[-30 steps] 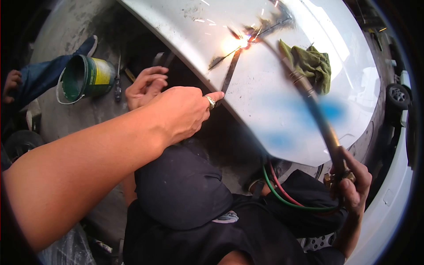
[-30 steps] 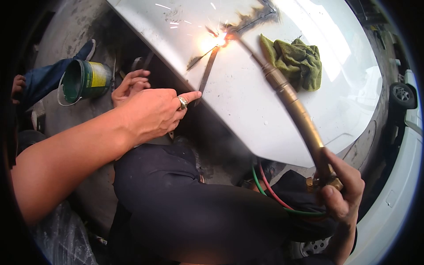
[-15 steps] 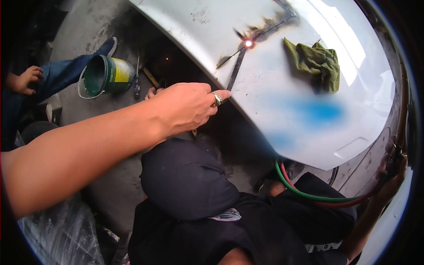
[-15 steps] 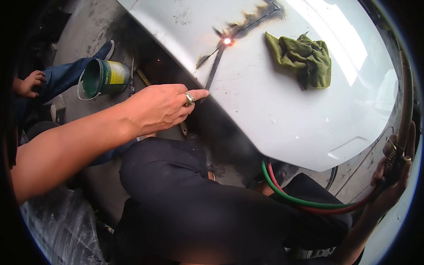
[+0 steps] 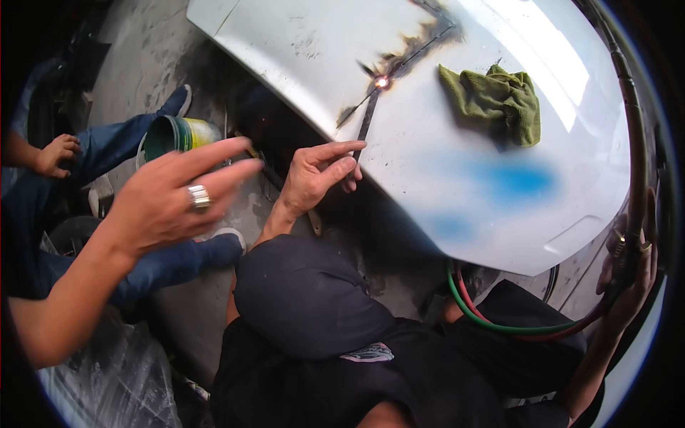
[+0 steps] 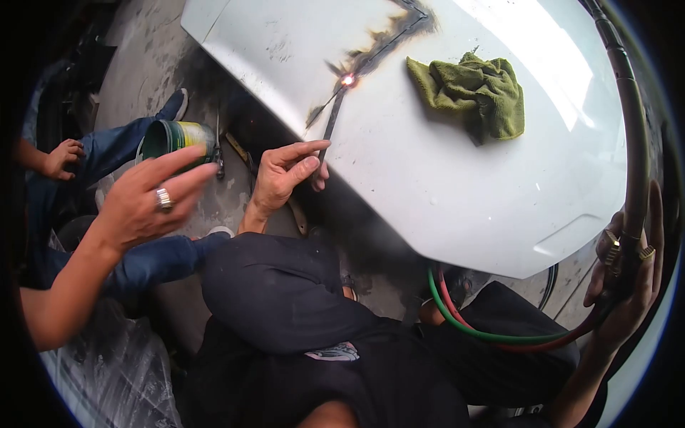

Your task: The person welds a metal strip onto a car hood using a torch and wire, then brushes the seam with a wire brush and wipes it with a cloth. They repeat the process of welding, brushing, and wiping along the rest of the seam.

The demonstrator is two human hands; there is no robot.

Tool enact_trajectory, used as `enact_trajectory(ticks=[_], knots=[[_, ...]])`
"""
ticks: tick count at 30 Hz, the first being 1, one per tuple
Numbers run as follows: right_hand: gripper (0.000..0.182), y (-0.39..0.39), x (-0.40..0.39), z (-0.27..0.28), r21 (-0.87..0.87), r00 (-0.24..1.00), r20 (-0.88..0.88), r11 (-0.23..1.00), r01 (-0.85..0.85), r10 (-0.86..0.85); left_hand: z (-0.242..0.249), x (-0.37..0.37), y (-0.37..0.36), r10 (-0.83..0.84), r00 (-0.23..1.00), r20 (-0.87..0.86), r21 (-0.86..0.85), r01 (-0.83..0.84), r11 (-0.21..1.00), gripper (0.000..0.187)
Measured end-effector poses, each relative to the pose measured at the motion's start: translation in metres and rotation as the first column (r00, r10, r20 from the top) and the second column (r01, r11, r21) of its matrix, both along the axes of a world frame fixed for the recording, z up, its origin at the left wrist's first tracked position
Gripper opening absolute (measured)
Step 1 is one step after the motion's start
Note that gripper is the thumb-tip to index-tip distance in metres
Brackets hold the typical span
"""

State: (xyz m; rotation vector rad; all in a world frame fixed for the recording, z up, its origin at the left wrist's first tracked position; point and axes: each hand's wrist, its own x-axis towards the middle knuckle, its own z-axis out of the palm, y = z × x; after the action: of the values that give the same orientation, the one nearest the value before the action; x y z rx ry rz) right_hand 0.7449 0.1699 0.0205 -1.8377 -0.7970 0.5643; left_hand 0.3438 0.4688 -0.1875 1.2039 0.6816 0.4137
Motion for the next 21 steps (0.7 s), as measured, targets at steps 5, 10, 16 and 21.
enact_trajectory(ticks=[5, 10, 16, 21], knots=[[0.061, 0.025, -0.027, 0.005, -0.038, 0.986, 0.161, 0.998, 0.057, -0.05, -0.004, 0.003, -0.004, 0.085, 0.996, 0.027, -0.028, -0.084, 0.996, 0.032], [0.063, 0.003, 0.002, 0.001, -0.088, 0.991, 0.135, 0.996, 0.015, -0.003, -0.007, 0.003, -0.005, 0.113, 0.993, 0.035, -0.08, -0.11, 0.991, 0.031], [0.059, 0.026, -0.021, 0.0, -0.049, 0.978, 0.206, 0.997, 0.053, -0.042, -0.016, -0.005, 0.007, 0.139, 0.98, 0.144, -0.212, -0.107, 0.971, 0.034], [0.057, 0.022, -0.02, -0.002, -0.021, 0.964, 0.235, 0.991, 0.13, -0.122, -0.007, -0.038, 0.012, 0.071, 0.98, 0.186, -0.209, -0.031, 0.977, 0.03]])
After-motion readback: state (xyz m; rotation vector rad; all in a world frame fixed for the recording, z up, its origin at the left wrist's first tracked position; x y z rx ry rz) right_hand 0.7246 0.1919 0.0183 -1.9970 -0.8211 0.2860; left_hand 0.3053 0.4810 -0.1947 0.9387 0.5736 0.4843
